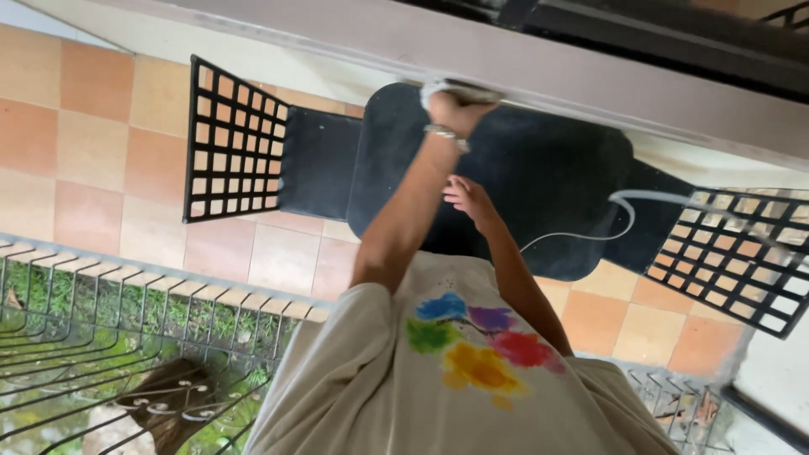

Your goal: Wiping down a window frame and a plastic chair and table set on a balcony.

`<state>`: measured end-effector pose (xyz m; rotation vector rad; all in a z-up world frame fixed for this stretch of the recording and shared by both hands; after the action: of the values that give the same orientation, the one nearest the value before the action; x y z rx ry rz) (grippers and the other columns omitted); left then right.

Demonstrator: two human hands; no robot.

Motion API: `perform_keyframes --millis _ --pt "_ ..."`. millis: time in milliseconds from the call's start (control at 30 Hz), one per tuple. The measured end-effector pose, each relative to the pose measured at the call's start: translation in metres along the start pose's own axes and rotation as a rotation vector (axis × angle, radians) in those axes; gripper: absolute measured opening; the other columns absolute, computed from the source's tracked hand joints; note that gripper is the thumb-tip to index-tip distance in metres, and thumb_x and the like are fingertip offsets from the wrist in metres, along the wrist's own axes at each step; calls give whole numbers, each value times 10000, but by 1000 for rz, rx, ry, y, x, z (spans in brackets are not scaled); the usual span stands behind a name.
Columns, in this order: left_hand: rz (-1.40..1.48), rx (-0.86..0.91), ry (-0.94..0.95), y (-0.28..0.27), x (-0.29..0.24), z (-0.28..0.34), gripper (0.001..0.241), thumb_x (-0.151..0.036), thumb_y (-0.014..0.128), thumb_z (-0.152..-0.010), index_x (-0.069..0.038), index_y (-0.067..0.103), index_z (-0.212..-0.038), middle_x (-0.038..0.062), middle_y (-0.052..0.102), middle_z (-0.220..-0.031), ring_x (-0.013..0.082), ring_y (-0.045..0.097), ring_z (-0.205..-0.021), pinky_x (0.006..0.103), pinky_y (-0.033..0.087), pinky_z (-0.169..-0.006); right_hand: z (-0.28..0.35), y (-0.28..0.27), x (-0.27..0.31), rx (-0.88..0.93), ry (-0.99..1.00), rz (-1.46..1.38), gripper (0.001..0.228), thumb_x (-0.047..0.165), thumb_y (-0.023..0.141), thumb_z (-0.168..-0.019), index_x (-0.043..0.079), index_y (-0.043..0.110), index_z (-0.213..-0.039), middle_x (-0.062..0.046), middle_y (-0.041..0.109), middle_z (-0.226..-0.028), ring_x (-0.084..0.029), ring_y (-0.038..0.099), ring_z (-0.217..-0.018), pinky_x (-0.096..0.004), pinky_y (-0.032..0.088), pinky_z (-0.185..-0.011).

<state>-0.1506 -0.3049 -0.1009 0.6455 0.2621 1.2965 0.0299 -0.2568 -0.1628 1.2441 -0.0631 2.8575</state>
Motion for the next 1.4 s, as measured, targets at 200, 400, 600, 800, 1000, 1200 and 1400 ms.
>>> perform_keyframes --millis 200,400,600,800,1000,1200,1400 --pt "-77 213 344 32 -155 27 425 -111 333 -954 150 507 -1241 355 525 -1275 463 519 -1153 766 351 -1053 70 -29 65 -17 -43 -143 576 301 434 -1092 -85 432 -1520 -363 575 -1401 -450 588 -1270 -565 383 -1164" --pt "-160 160 499 23 -71 8 513 -385 594 -956 -113 492 -1378 193 501 -1409 405 469 -1354 642 433 -1097 43 -80 20 52 59 -89 631 614 358 -1083 197 499 -1535 -179 656 -1379 -362 633 -1280 -530 436 -1113" --pt "-335 103 262 -11 33 15 718 -383 407 -962 15 280 -1545 276 273 -1596 510 282 -1472 752 178 -1168 42 -78 94 -51 -267 -192 474 369 424 -1124 121 486 -1523 -244 625 -1389 -389 652 -1231 -517 525 -1042" --pt "-1016 -118 811 -18 -56 -6 294 -364 613 -947 -117 768 -983 183 735 -1003 397 686 -1025 512 569 -858 -2 -6 137 20 -442 -309 659 309 683 -1083 14 352 -1571 -295 570 -1448 -462 585 -1316 -614 452 -1091" --pt "-491 -4 696 -15 -93 -9 175 -75 647 -909 61 716 -995 225 606 -855 271 538 -731 519 622 -654 -44 31 164 -57 -401 -666 724 535 583 -1120 303 166 -1665 -217 251 -1694 -473 310 -1532 -743 27 -1195" --pt "-641 175 768 -19 -166 73 140 -16 614 -882 5 751 -861 131 660 -741 202 604 -699 371 579 -585 -107 116 201 -72 -306 -1063 697 608 394 -1087 221 212 -1636 -234 317 -1615 -463 367 -1459 -722 150 -1182" --pt "-1017 240 860 -68 -297 155 426 -1 654 -953 -42 634 -1376 297 636 -1318 377 610 -1247 481 552 -1015 -164 231 236 -34 -187 -1486 799 687 165 -1045 124 271 -1602 -252 398 -1522 -449 436 -1372 -693 296 -1167"
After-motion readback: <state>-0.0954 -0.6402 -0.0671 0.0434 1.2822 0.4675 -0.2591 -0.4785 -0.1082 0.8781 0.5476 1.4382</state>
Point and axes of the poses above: each hand's wrist, its own z-axis away from the middle knuckle, its own y-axis out of the palm, x = y × z, the point moved 10 cm from there along -z, towards the middle knuckle
